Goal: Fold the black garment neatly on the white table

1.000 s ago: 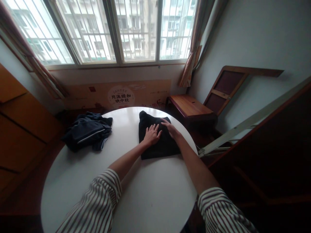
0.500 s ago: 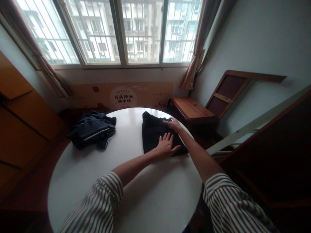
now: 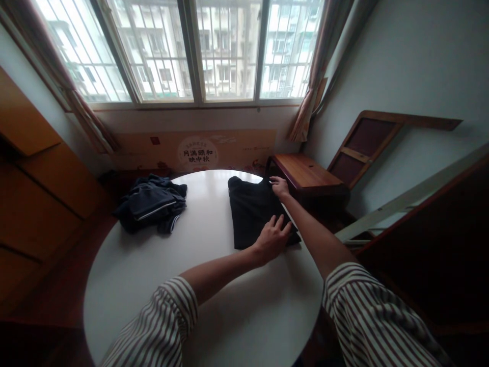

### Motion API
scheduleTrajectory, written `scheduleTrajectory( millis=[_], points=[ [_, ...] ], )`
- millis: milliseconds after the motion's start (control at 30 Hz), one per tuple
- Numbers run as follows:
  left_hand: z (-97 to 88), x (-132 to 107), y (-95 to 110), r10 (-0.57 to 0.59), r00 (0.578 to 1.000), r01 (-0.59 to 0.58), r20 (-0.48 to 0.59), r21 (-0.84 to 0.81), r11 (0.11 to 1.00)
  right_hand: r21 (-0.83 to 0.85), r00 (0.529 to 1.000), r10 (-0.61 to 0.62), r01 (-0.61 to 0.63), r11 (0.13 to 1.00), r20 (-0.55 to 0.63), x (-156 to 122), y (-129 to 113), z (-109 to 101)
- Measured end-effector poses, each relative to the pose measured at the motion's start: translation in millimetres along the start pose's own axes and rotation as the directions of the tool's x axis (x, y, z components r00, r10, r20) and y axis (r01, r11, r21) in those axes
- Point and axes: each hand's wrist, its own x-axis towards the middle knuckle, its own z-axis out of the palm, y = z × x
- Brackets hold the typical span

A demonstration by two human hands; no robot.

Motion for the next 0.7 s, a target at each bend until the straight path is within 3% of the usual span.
scheduleTrajectory(
  millis=[133,233,333,467,567,700],
  points=[
    [2.9,-6.5,11.2,-0.029,0.995,0.035,0.094,-0.056,0.998,-0.145,0.997,-0.068,0.073,0.987,0.041,-12.8,0.5,-2.0],
    [-5.7,-21.0,11.4,0.005,0.995,0.003,0.103,-0.081,0.997,-0.195,0.97,-0.181,0.211,0.958,0.16,-33.4,0.2,8.7],
    [-19.3,-43.5,0.9,-0.041,0.993,0.049,0.109,-0.068,0.997,-0.217,0.93,-0.228,0.296,0.93,0.289,-53.3,7.2,19.2],
    [-31.2,-78.2,-17.5,-0.152,0.969,0.161,0.197,-0.027,0.987,-0.276,0.921,-0.165,0.271,0.922,0.353,-62.1,20.6,21.6],
    [-40.5,-98.0,-27.0,-0.058,0.968,0.072,0.242,-0.05,0.996,-0.307,0.923,-0.148,0.264,0.914,0.354,-63.2,20.2,19.1],
    [-59.7,-115.6,-47.2,-0.033,0.984,0.035,0.173,-0.01,0.999,-0.341,0.89,-0.268,0.398,0.852,0.37,-91.4,8.7,11.1]
  ],
)
